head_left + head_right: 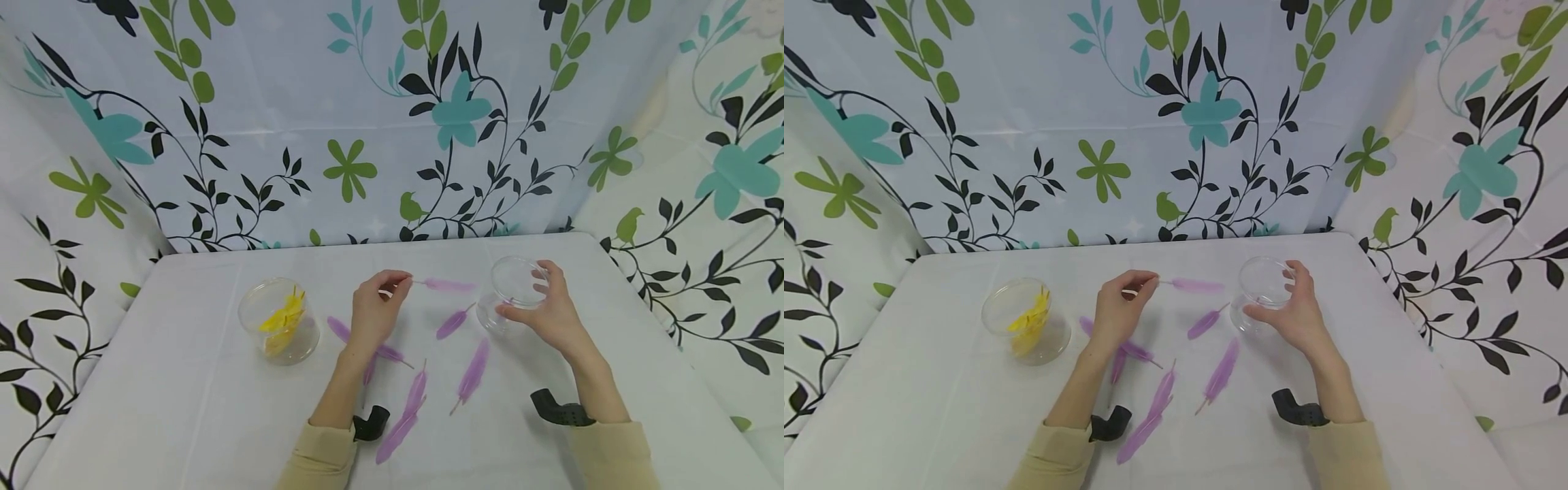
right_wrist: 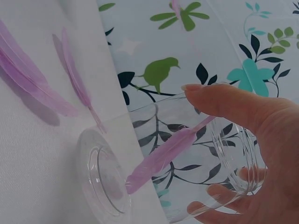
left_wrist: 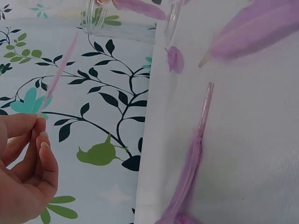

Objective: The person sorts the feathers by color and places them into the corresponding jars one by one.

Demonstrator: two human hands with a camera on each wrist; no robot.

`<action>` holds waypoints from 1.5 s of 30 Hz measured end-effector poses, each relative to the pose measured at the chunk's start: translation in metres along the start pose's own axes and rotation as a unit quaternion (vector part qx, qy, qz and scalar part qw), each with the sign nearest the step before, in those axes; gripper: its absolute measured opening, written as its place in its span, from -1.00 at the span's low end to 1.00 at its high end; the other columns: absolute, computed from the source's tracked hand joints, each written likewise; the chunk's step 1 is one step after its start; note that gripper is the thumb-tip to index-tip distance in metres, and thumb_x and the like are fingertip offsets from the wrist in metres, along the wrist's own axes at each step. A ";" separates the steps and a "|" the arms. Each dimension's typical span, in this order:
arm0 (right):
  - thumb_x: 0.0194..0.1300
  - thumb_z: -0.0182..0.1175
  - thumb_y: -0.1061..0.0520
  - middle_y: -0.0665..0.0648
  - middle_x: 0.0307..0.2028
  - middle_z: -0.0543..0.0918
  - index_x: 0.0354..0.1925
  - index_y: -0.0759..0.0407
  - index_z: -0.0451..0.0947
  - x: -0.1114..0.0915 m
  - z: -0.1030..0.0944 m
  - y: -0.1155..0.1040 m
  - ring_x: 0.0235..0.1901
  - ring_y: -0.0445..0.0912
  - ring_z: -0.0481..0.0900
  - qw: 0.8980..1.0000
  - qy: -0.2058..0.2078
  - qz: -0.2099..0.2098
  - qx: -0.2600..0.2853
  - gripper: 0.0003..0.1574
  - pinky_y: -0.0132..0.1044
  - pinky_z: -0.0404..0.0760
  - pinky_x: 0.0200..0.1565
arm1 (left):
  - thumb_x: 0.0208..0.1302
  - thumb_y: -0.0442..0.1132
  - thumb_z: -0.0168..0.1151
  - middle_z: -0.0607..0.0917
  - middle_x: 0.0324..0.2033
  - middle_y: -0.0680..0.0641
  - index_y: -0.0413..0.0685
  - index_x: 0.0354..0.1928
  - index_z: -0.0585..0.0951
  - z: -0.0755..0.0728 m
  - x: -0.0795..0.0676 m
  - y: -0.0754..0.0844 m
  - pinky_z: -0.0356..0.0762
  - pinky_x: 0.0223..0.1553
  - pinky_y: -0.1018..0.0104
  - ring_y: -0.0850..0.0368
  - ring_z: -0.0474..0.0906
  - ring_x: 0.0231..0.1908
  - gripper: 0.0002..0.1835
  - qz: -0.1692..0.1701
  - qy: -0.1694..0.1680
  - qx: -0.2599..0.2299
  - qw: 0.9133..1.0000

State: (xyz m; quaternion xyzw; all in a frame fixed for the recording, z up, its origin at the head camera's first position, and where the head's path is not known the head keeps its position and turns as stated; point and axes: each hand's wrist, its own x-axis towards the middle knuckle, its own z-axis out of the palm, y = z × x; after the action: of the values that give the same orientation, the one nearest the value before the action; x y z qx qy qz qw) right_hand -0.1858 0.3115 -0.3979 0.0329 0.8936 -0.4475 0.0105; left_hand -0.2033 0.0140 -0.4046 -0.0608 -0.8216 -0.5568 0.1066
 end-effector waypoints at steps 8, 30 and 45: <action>0.04 0.55 -0.09 0.42 0.48 0.07 0.54 0.18 -0.29 0.001 0.001 -0.001 0.43 0.38 0.12 1.000 0.001 -0.007 0.008 0.49 0.37 0.34 0.25 | 0.37 -0.18 0.29 0.78 -0.26 0.04 -0.02 -0.12 0.74 0.007 -0.005 0.014 0.58 -0.17 0.34 0.16 0.61 -0.24 -0.85 0.009 0.017 -0.032 0.999; 0.07 0.53 -0.12 0.43 0.50 0.02 0.55 0.17 -0.33 -0.001 0.000 -0.003 0.43 0.41 0.11 1.000 0.001 -0.001 0.007 0.50 0.40 0.36 0.22 | 0.35 -0.18 0.30 0.74 -0.31 0.04 -0.01 -0.18 0.75 0.070 0.000 0.052 0.50 -0.29 0.48 0.17 0.61 -0.26 -0.88 0.089 0.003 0.023 0.996; 0.10 0.51 -0.10 0.45 0.49 0.00 0.54 0.18 -0.33 -0.001 0.000 -0.002 0.41 0.45 0.11 1.000 -0.001 -0.011 0.012 0.47 0.40 0.39 0.20 | 0.34 -0.15 0.31 0.73 -0.33 0.10 0.01 -0.19 0.73 0.100 -0.004 0.065 0.45 -0.29 0.60 0.25 0.57 -0.26 -0.89 0.102 -0.073 0.037 0.991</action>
State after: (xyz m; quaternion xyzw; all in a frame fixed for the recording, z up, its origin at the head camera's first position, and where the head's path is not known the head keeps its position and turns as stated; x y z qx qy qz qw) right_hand -0.1845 0.3105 -0.3962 0.0226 0.8883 -0.4587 0.0063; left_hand -0.1958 0.1308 -0.3827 -0.1807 -0.8366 -0.5064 0.1049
